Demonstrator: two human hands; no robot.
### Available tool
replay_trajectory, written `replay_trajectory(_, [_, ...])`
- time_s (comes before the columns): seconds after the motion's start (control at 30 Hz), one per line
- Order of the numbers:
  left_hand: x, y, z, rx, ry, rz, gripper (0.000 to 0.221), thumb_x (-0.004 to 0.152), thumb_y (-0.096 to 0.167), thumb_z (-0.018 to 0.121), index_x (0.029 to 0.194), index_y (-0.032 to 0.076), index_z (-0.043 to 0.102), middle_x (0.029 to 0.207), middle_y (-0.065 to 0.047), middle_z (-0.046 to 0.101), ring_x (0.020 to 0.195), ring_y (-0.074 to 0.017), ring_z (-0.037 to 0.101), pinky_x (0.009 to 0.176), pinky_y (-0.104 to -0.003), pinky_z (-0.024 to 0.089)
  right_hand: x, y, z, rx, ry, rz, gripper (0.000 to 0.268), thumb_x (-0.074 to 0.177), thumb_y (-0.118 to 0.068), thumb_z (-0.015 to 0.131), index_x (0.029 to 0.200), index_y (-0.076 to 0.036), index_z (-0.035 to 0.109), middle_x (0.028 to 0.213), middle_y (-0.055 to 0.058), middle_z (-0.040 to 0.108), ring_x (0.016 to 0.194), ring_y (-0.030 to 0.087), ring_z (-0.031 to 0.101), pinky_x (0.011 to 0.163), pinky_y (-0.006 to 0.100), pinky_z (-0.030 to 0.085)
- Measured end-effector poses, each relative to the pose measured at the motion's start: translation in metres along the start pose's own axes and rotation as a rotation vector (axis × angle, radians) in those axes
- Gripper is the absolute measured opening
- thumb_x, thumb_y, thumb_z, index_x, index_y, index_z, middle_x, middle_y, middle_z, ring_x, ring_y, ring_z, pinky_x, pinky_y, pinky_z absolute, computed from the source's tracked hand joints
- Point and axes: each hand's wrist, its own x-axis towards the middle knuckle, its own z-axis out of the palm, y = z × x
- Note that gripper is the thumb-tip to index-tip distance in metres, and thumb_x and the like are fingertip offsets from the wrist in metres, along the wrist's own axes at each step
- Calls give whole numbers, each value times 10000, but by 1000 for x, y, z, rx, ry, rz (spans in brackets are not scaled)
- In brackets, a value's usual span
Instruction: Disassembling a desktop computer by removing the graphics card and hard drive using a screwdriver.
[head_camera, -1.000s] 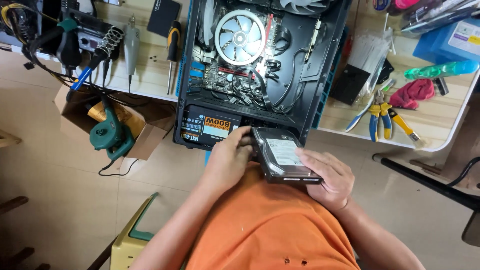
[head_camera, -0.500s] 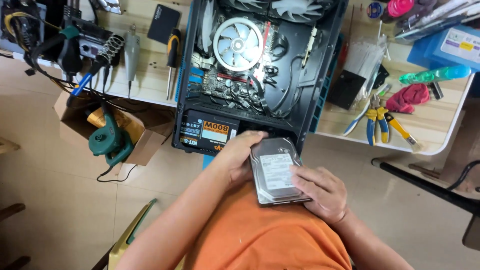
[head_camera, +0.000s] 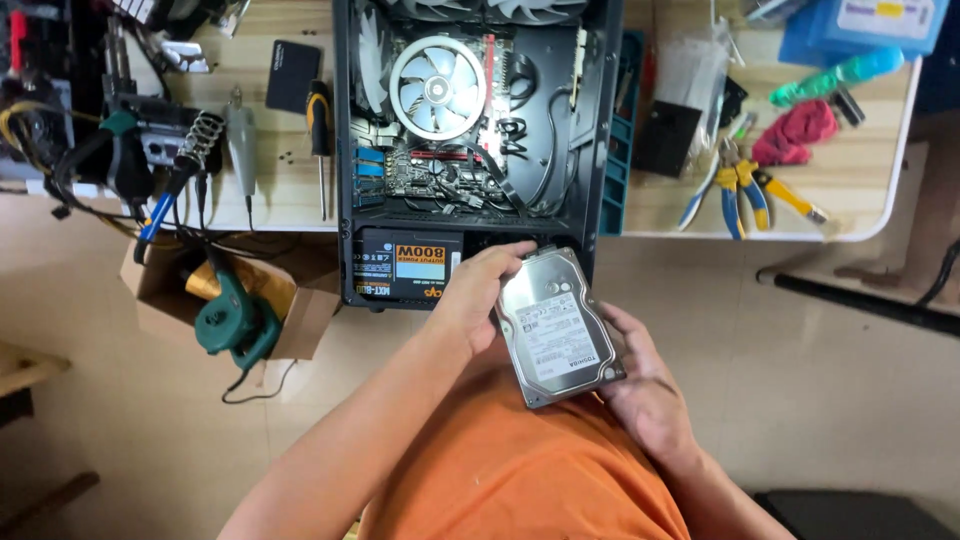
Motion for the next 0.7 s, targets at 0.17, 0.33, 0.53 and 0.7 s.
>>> replay_trajectory(0.17, [-23, 12, -2, 80, 54, 18, 142, 1002, 78, 726, 1084, 83, 843, 1023, -95, 850, 695, -181, 677, 556, -332, 529, -13, 11, 38, 49, 129, 70, 851, 947, -172, 655, 1700, -6, 297, 1357, 209, 675, 1047, 229, 709, 844, 335, 638])
replay_trajectory(0.33, [7, -8, -29, 273, -90, 212, 296, 877, 126, 816, 1165, 89, 878, 887, -169, 798, 782, -222, 757, 654, -359, 679, -16, 41, 42, 160, 187, 4, 814, 946, -47, 688, 1693, -9, 366, 1515, 274, 618, 1255, 374, 693, 930, 558, 667])
replay_trajectory(0.53, [15, 21, -38, 820, -241, 374, 316, 902, 213, 804, 1208, 194, 878, 909, -67, 856, 881, -134, 767, 800, -277, 648, -19, 50, 27, 146, 171, -33, 804, 946, -51, 697, 1686, 8, 389, 1525, 314, 615, 1294, 423, 681, 955, 609, 651])
replay_trajectory(0.7, [37, 22, -36, 1184, -346, 491, 252, 921, 338, 794, 1158, 324, 878, 1031, -46, 871, 1104, -274, 815, 952, -412, 645, -17, 47, 17, 163, 181, -50, 800, 929, -43, 721, 1672, 7, 428, 1520, 285, 636, 1319, 382, 680, 970, 601, 644])
